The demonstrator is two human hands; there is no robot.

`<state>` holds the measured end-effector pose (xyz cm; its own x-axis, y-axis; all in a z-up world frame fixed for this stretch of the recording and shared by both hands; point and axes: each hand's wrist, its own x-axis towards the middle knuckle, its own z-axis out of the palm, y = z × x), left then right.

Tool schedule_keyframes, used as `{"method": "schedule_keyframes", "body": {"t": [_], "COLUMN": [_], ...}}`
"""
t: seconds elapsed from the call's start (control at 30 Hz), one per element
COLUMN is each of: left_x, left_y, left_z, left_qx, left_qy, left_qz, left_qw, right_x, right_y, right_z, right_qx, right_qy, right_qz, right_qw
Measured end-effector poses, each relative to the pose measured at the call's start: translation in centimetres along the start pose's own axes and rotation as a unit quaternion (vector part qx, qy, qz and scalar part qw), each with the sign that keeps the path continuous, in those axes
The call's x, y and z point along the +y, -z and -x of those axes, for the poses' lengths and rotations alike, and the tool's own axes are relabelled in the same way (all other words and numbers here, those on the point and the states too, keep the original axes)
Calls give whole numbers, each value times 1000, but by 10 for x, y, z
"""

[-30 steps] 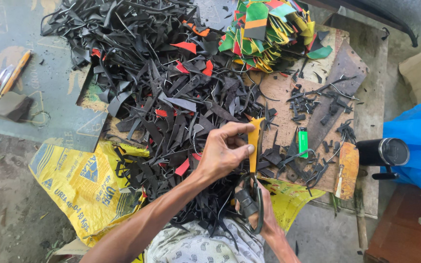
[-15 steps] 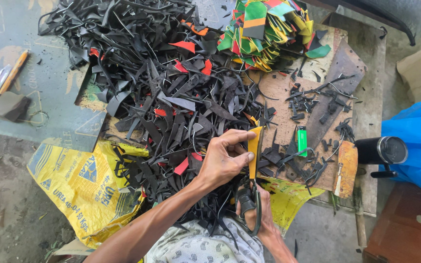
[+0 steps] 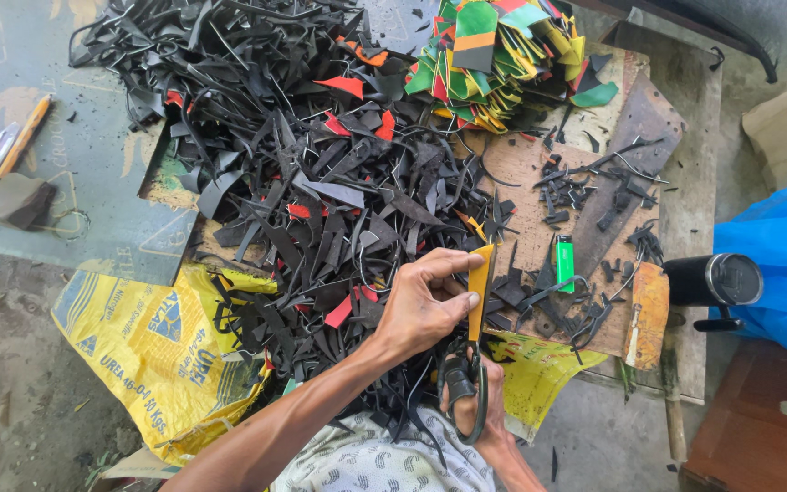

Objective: The person uses shears to cut small pieces of black rubber from a pile on a workbench. They repeatedly pick up pieces, trim them into smaller strips, and drop the cut pieces back onto the pile.

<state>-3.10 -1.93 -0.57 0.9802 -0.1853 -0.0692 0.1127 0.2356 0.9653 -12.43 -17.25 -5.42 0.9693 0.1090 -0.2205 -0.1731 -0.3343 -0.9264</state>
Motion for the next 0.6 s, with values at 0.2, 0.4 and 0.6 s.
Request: {"method": "schedule_keyframes", "body": {"t": [0.2, 0.4, 0.6], "left_x": [1, 14, 30], "left_y": [-3, -10, 22], "left_z": [7, 9, -5], "left_qx": [-12, -17, -57], "left_qy": [0, 28, 13], "left_qz": [-28, 0, -1], "left_qw": [1000, 999, 998], "right_x": [-1, 23, 14], "right_y": [6, -4, 11], "right_z": [-4, -4, -13], "right_qx": [4, 50, 89], "right_qy": [14, 208, -36], "right_qz": [-28, 157, -135], "right_qw": [999, 964, 986]}}
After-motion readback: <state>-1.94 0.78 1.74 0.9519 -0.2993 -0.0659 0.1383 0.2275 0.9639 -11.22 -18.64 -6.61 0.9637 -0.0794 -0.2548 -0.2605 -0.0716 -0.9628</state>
